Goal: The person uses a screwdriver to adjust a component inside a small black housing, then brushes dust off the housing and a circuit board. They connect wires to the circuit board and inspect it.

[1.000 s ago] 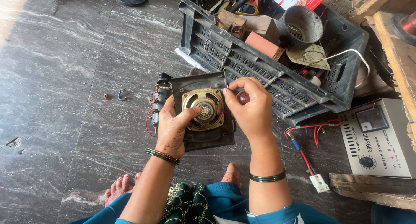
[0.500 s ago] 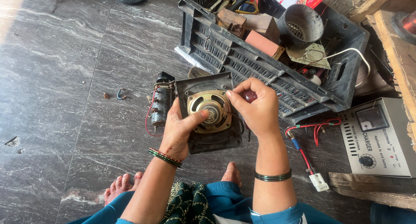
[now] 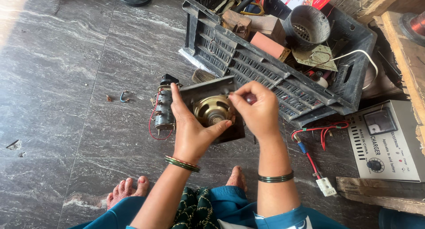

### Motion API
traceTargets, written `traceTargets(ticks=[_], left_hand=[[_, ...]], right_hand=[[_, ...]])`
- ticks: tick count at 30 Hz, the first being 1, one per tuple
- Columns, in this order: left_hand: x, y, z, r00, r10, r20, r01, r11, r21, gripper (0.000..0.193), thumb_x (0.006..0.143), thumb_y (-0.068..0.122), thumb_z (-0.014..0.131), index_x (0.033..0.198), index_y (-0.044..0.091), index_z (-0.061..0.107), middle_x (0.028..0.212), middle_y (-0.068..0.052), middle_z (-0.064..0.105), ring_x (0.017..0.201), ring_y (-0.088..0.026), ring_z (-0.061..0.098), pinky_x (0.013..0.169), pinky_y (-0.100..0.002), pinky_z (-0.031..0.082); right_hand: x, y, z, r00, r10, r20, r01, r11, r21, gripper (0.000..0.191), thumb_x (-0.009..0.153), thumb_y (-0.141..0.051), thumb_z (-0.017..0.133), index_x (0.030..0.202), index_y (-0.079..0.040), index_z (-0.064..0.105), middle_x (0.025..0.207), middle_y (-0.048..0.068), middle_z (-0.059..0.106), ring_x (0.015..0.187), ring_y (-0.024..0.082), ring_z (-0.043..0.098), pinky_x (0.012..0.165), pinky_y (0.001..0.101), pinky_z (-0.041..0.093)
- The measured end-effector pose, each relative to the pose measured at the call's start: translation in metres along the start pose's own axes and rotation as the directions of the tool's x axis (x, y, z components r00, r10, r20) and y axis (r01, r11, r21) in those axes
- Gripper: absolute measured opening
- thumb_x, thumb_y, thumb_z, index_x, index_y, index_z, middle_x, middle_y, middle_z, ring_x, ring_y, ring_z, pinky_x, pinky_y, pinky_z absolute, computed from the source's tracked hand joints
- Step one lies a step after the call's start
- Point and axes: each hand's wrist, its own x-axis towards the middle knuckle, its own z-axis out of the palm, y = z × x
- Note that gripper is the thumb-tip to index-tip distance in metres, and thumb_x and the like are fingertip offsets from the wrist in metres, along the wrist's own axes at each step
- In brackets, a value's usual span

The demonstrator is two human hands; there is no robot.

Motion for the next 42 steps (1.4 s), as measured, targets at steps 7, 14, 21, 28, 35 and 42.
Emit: traceTargets(ticks=[7,14,21,28,35,42], left_hand=[[0.002,-0.020,0.000,0.992,0.089,-0.086,-0.065,0.964,0.256,0.126,0.053,0.037,0.103,0.153,0.006,0.032,0.148,-0.033,0.025,0.135,-0.053,0.039,0.110,-0.052,0.040],[-0.001,-0.041,0.002,0.979,-0.201,-0.047,0.206,0.965,0.164,0.114,0.056,0.040,0.098,0.149,0.012,0.040,0.144,-0.031,0.032,0.122,-0.050,0.054,0.101,-0.050,0.049],[0.004,-0.033,-0.002,0.961,-0.274,-0.024,0.275,0.951,0.142,0.112,0.054,0.040,0.098,0.148,0.015,0.042,0.141,-0.028,0.037,0.117,-0.045,0.059,0.096,-0.047,0.053],[0.003,-0.036,-0.002,0.961,-0.274,-0.046,0.278,0.948,0.155,0.108,0.056,0.046,0.097,0.146,0.016,0.044,0.135,-0.024,0.041,0.121,-0.044,0.054,0.098,-0.048,0.050],[0.005,-0.043,-0.003,0.967,-0.247,0.066,0.239,0.965,0.107,0.125,0.054,0.050,0.098,0.154,0.013,0.032,0.145,-0.028,0.033,0.131,-0.045,0.049,0.104,-0.048,0.048],[0.009,-0.043,-0.010,0.975,-0.006,0.221,-0.022,0.992,0.120,0.147,0.038,0.034,0.107,0.156,0.010,0.023,0.153,-0.041,-0.006,0.143,-0.056,0.024,0.110,-0.050,0.041]], right_hand=[[-0.010,0.009,0.030,0.995,-0.054,0.079,0.058,0.997,-0.049,0.013,0.086,-0.007,0.079,0.081,-0.003,0.068,0.079,0.002,0.068,0.065,0.007,0.059,0.059,0.0237,0.049],[-0.014,0.021,0.046,0.983,0.122,0.135,-0.121,0.993,-0.010,0.013,0.085,-0.011,0.079,0.082,-0.003,0.070,0.079,0.000,0.069,0.065,0.005,0.061,0.059,0.0231,0.051],[-0.012,0.029,0.040,0.978,0.136,0.161,-0.147,0.987,0.058,0.011,0.087,-0.011,0.079,0.085,-0.004,0.072,0.077,-0.003,0.069,0.068,0.002,0.058,0.061,0.0206,0.048],[-0.011,0.026,0.036,0.967,0.130,0.219,-0.138,0.990,0.021,0.010,0.088,-0.010,0.079,0.087,-0.004,0.071,0.075,-0.004,0.066,0.065,0.001,0.053,0.057,0.0206,0.044],[-0.011,0.022,0.033,0.979,0.098,0.176,-0.102,0.995,0.011,0.011,0.087,-0.011,0.079,0.084,-0.004,0.070,0.074,-0.005,0.068,0.064,0.001,0.054,0.057,0.0204,0.045],[-0.008,0.026,0.026,0.989,0.080,0.124,-0.081,0.997,0.003,0.011,0.086,-0.010,0.080,0.083,-0.004,0.071,0.073,-0.004,0.069,0.064,0.001,0.057,0.057,0.0204,0.046]])
